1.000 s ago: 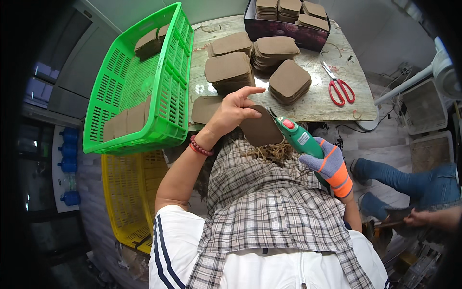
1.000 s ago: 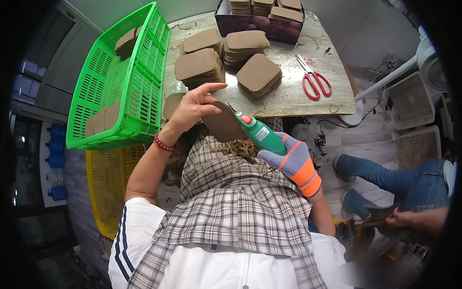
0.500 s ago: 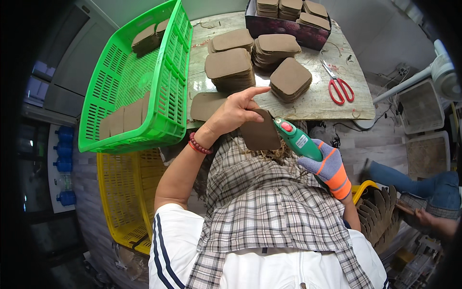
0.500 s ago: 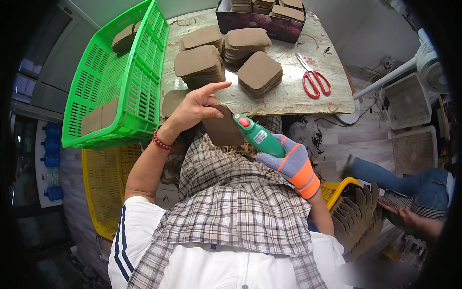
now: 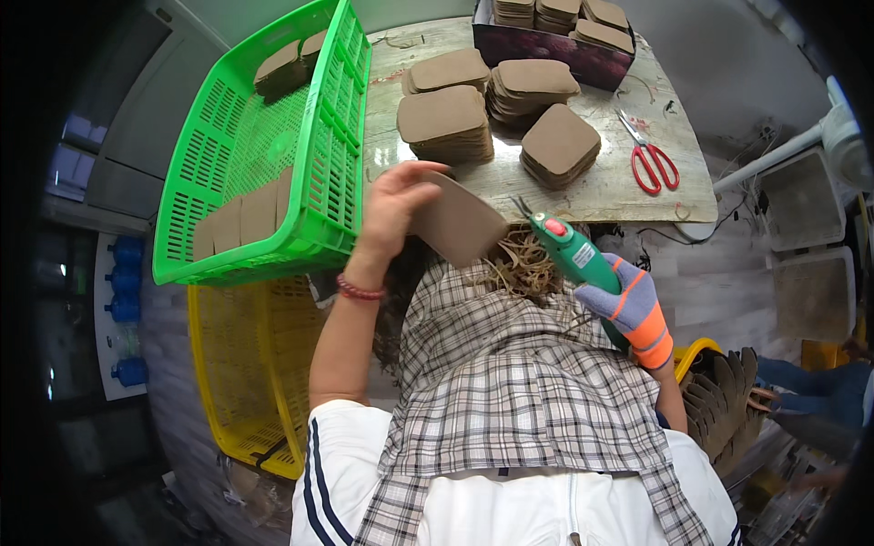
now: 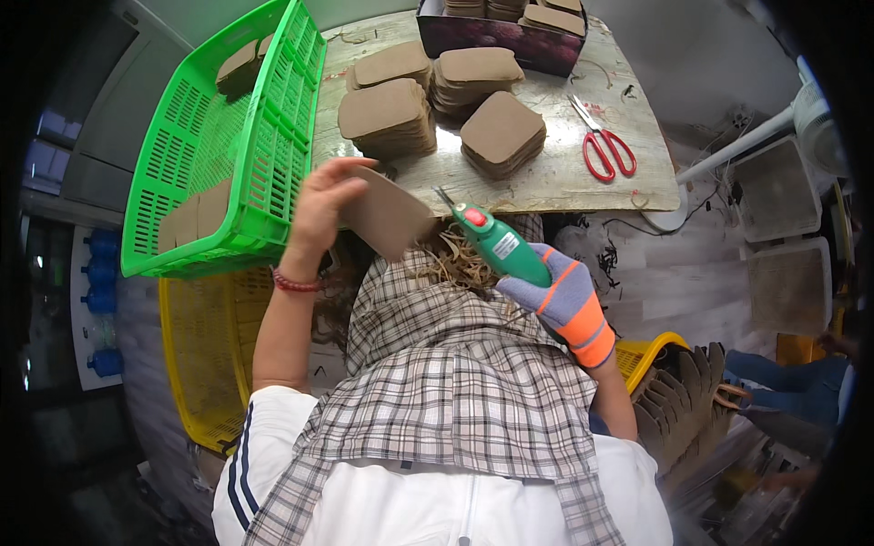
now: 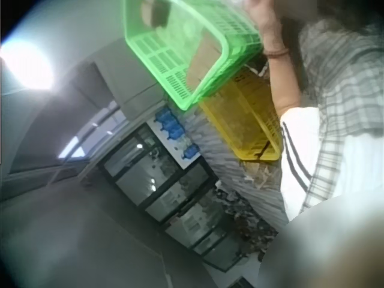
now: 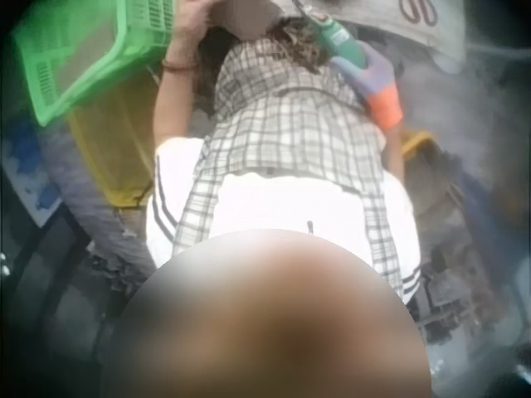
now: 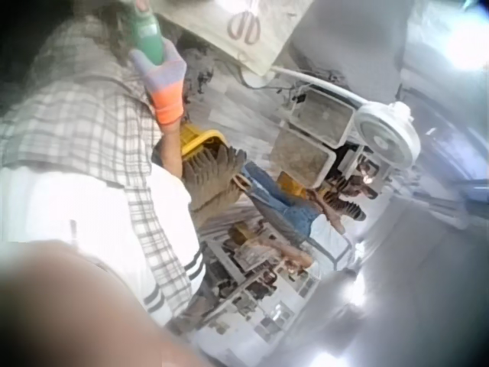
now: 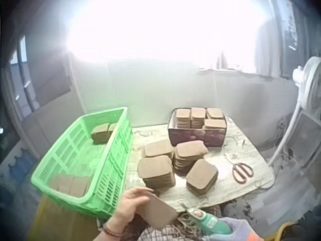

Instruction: The person uses a rotary tool to smooth the edges of stacked brown cardboard pieces. They pick up each piece from a green basket, run the tool along the edges, and place the finished pieces on the table.

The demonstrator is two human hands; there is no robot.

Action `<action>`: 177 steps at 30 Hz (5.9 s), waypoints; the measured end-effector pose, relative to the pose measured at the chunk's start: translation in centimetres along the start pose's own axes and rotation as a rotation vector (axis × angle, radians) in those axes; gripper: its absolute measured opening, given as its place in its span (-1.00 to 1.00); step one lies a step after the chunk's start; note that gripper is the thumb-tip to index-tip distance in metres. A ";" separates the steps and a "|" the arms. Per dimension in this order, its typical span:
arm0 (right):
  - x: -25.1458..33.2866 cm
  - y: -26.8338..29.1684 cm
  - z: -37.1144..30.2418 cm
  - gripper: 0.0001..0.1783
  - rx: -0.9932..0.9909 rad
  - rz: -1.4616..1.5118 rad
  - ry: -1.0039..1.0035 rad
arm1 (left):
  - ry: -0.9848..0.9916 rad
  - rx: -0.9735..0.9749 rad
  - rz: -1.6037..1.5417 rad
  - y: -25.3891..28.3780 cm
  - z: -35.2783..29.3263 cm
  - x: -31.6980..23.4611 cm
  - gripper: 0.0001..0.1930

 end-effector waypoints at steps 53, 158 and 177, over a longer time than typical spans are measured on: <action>-4.9 3.4 0.2 -0.31 -0.152 -0.185 0.014 | -0.016 -0.209 1.121 12.5 11.4 -0.3 -0.46; 0.6 2.3 -1.0 -0.55 -0.124 -0.067 0.083 | 0.196 0.383 -0.133 -7.8 2.6 5.2 -0.70; -0.5 1.1 -0.3 -0.57 0.030 -0.027 0.034 | 0.065 0.171 0.038 -2.3 2.4 1.9 -0.81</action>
Point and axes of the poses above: each hand's wrist, its own z-axis towards the middle knuckle, its own y-axis out of the back of the hand, x = y × z, the point moved 5 cm from there along z, towards the middle knuckle, and after that the axes turned 12 degrees about x, right-handed, at the moved point
